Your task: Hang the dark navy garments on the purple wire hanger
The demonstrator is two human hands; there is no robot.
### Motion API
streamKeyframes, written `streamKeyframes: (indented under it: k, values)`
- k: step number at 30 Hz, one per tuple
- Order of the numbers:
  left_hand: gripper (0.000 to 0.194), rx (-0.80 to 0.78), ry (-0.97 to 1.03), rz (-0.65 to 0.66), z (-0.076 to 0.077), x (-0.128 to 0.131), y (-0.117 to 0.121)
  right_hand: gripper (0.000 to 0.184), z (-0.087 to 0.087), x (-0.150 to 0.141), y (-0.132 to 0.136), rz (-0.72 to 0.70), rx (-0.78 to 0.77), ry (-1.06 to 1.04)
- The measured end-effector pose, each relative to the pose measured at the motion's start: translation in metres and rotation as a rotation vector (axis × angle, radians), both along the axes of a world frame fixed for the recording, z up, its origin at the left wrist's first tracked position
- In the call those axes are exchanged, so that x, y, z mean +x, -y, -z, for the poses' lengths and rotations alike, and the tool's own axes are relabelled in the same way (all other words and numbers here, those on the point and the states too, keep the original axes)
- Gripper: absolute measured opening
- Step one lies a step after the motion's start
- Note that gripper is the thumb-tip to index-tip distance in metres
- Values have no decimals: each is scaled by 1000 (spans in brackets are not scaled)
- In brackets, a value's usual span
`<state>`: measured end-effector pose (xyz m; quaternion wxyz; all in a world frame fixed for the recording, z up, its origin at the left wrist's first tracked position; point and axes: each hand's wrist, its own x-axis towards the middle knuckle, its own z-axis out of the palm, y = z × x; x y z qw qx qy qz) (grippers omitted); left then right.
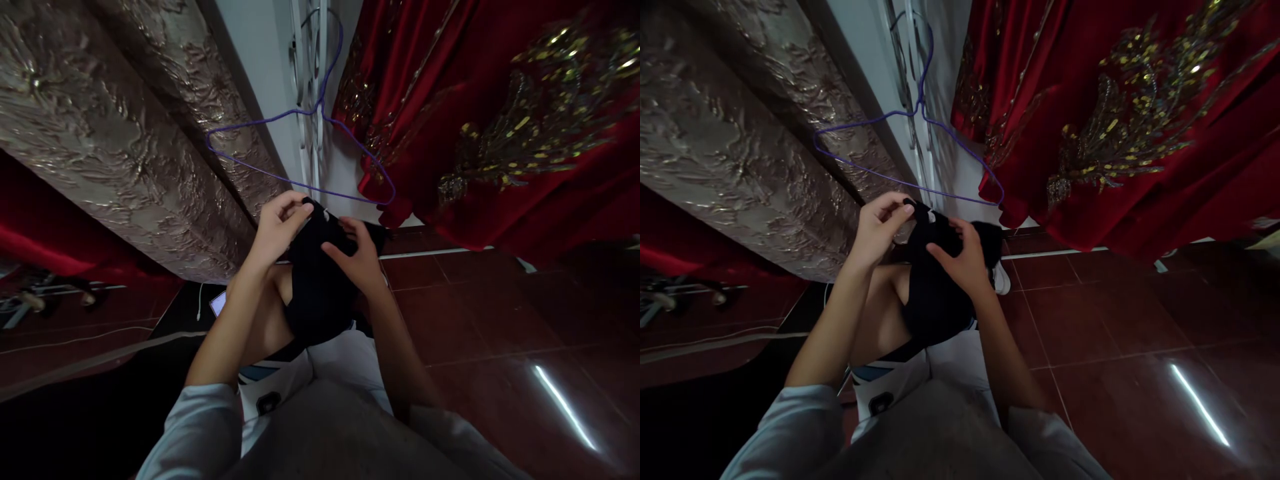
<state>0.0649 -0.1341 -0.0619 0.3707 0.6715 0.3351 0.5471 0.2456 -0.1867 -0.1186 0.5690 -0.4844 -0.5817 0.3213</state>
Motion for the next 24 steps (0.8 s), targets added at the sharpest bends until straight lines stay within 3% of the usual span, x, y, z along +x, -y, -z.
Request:
streamKeyframes:
  k: [2,5,7,9,12,15,18,21,24]
  values:
    - [19,111,-25,-33,-13,11,8,63,-14,-12,-5,-218,-13,32]
    - [29,244,-85,-102,-19,12,9,41,-37,-26,-10,-455,-25,-76]
    - [45,151,-95,-24,-9,1,4,25,-53,-26,-16,-540,-61,-113]
    - [55,-54,-98,103,11,-16,-1,12,-67,-17,-28,-564,-72,-64]
    - [36,-253,-247,217,43,-46,-6,4,-78,1,-63,-392,63,-21]
    - [20,-203,-594,255,63,-76,-8,26,-71,6,-108,-246,145,-41]
    - [20,-130,-824,182,70,-106,-14,30,-49,0,-138,-295,48,2]
    - [22,-145,-959,97,70,-137,-23,12,-30,6,-146,-273,32,25]
    - [16,-73,-1030,-14,59,-161,-32,15,-27,35,-138,-164,124,78]
